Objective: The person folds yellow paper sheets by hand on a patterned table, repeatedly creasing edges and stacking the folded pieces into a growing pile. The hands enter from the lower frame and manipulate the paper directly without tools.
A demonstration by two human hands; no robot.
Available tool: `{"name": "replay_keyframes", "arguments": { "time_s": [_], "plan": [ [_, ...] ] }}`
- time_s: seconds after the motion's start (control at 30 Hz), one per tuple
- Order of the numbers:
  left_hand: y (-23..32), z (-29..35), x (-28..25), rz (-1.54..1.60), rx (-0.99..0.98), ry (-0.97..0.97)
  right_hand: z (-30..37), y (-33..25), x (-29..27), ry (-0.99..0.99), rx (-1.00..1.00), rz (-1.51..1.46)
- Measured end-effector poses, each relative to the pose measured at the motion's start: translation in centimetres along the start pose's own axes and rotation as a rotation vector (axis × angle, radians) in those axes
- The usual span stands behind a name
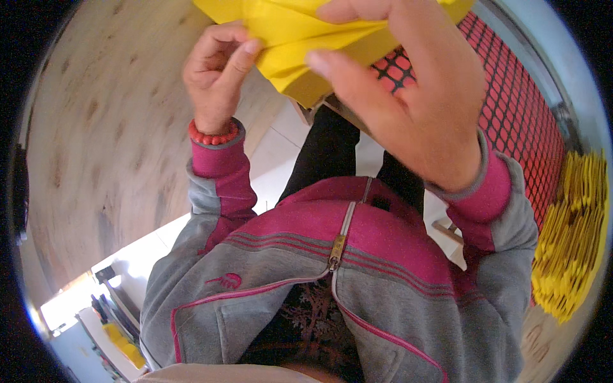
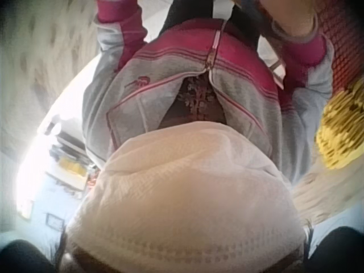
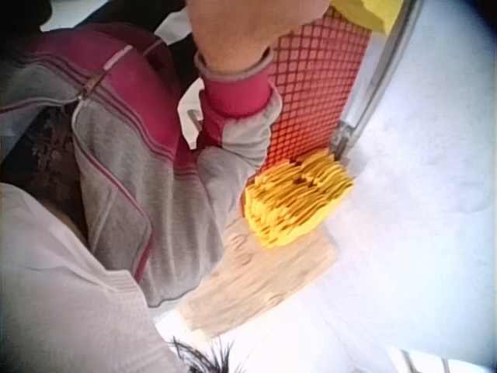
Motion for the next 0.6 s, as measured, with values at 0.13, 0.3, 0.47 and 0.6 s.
{"name": "replay_keyframes", "arguments": {
  "time_s": [0.13, 0.3, 0.47, 0.6],
  "plan": [
    [-1.0, 0.2, -0.8, -0.056, 0.006, 0.119, 6.8, -1.9, 2.0, -0.281, 0.2, -0.407],
    [-0.1, -0.2, -0.9, -0.039, 0.156, 0.18, 21.2, 4.6, 8.5, -0.452, 0.746, -0.56],
    [1.0, -0.1, 0.1, -0.182, 0.143, 0.016, 27.8, 9.5, 4.7, -0.16, 0.699, 0.274],
    [2.5, -0.3, 1.3, -0.214, 0.154, -0.107, 30.7, 12.7, 5.6, -0.306, 0.723, 0.558]
  ]
}}
Point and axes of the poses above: each hand's wrist, its own z-axis away from the middle knuckle, its own x-axis out of the palm, y = z × x, the point moved 10 cm from there along -z, towards the middle knuckle, and after that the axes turned 14 degrees about -z, right-handed, at the moved point
